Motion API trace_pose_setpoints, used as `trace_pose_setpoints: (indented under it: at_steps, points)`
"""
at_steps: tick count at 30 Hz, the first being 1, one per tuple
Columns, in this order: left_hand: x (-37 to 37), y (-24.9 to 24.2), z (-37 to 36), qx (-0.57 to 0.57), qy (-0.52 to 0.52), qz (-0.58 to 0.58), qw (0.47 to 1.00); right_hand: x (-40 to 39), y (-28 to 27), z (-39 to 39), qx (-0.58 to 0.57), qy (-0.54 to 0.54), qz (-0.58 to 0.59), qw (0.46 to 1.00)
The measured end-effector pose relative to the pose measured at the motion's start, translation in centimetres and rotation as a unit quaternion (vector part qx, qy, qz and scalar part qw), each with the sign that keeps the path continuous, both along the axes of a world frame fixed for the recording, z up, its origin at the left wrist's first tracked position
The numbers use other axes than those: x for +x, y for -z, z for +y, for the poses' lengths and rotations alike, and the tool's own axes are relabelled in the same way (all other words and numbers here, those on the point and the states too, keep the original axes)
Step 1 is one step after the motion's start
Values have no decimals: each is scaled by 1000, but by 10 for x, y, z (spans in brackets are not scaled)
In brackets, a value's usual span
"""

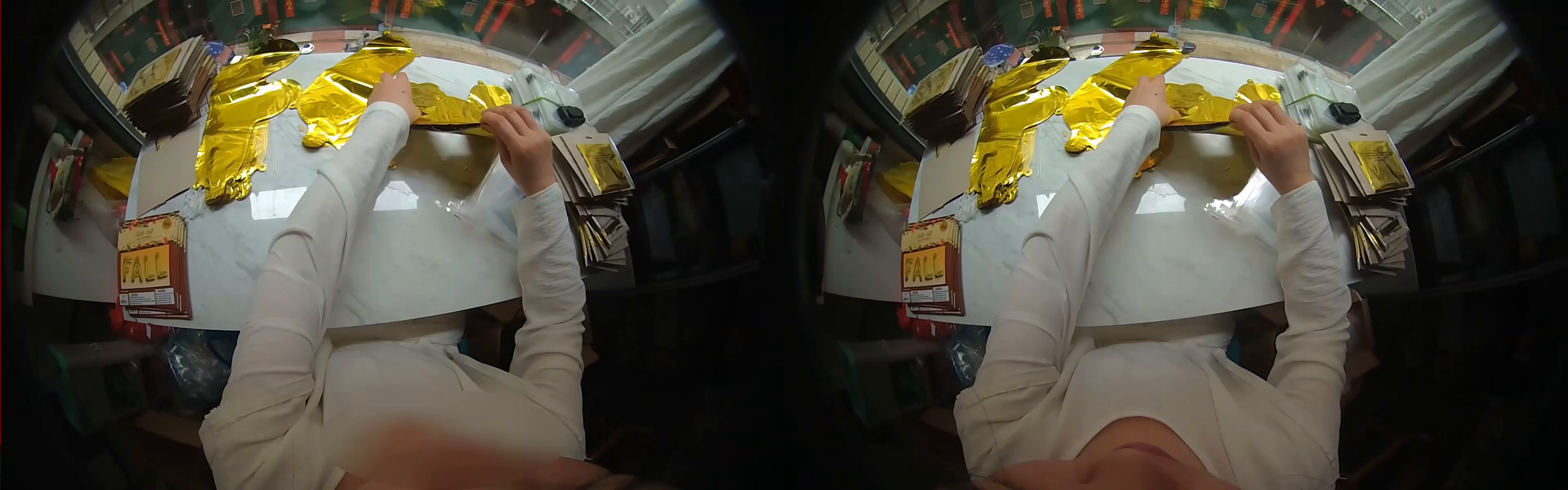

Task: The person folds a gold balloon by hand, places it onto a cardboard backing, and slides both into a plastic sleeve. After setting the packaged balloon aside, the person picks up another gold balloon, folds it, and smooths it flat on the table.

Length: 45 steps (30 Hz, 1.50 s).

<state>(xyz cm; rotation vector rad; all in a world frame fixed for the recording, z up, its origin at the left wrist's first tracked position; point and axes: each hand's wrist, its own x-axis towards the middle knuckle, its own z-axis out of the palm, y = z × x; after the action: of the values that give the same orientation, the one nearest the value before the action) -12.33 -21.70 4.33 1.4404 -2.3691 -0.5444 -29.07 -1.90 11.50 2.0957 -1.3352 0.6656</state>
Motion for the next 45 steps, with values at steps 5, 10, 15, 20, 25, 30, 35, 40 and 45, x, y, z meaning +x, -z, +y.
trace_pose_setpoints:
  at_steps: [5,10,15,20,25,30,35,40,45]
  points:
    - [3,-3,16,7,135,-83,987,1,-16,20,-48,-10,20,999]
    - [29,0,38,-38,125,10,991,2,-16,69,-44,-40,6,998]
    - [109,2,98,50,81,328,940,14,0,144,69,-72,-108,989]
    - [200,35,186,162,69,465,868,14,22,189,280,-76,-247,924]
    - [252,57,249,250,44,468,846,4,22,210,481,29,-242,842]
    - [263,27,278,345,-74,539,765,33,16,213,479,124,-182,849]
    - [268,38,274,376,-117,527,753,148,35,168,390,-18,-229,892]
    - [266,45,275,350,-105,533,763,241,85,133,341,-71,-272,897]
    - [263,43,275,329,-94,536,772,243,94,120,277,-96,-275,916]
